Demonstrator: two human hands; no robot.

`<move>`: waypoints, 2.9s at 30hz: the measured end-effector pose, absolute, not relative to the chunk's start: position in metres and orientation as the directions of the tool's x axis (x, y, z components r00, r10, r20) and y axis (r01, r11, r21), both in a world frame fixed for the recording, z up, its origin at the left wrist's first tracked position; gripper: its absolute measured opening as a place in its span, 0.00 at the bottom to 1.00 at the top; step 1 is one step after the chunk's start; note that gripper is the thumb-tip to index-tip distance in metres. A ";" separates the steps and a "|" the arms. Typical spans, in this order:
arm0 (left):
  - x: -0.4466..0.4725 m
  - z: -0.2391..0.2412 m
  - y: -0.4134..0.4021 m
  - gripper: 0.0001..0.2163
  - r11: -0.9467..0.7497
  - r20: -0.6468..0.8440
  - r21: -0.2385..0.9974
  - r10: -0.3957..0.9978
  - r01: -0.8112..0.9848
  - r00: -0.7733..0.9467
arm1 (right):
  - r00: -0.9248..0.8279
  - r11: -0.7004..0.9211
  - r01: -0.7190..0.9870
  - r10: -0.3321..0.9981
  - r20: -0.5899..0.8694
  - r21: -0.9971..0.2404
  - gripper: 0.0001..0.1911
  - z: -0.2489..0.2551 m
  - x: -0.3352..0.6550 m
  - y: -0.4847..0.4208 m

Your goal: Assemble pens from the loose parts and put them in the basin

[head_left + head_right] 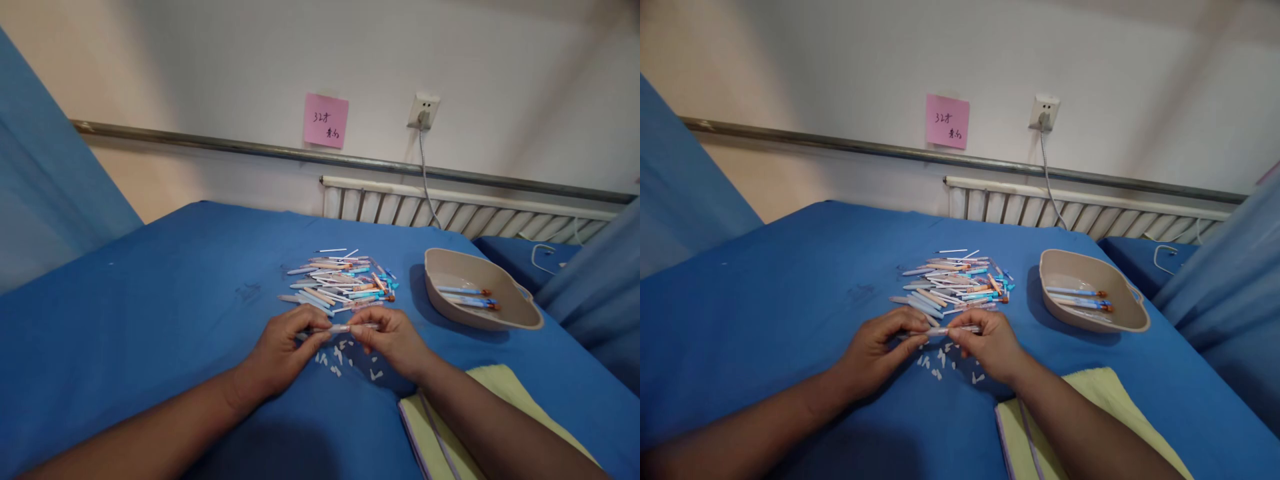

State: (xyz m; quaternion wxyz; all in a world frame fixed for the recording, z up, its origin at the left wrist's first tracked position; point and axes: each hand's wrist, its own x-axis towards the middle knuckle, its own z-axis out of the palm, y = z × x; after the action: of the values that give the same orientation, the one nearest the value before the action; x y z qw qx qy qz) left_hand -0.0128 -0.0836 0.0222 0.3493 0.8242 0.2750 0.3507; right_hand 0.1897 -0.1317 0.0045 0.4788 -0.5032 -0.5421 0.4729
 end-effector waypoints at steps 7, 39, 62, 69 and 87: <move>-0.015 0.028 -0.082 0.08 -0.594 0.350 0.754 0.725 0.280 0.594 | -0.017 0.096 0.146 0.995 0.095 -0.985 0.13 0.005 0.190 -0.133; -0.013 0.030 -0.083 0.03 -0.588 0.360 0.776 0.710 0.227 0.605 | -0.132 -0.067 -0.011 0.989 -0.065 -0.998 0.19 0.003 0.191 -0.131; -0.016 0.016 -0.054 0.08 0.282 -0.232 0.959 0.853 -0.038 0.468 | 0.254 0.158 0.283 0.939 0.233 -0.946 0.15 -0.008 0.229 -0.111; -0.018 0.029 -0.056 0.07 0.594 -0.408 0.772 0.735 -0.224 0.541 | 0.013 0.148 0.451 0.985 0.173 -0.880 0.08 -0.016 0.226 -0.115; -0.016 0.025 -0.058 0.08 0.609 -0.425 0.784 0.666 -0.119 0.613 | -0.016 0.175 0.512 0.981 0.195 -0.841 0.06 -0.013 0.227 -0.113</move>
State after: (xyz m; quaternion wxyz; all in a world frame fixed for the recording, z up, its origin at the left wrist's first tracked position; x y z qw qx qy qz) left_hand -0.0160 -0.0583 0.0253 0.8176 0.3713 0.3689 0.2401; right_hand 0.2270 -0.1134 -0.0131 0.4046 -0.5730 -0.6511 0.2898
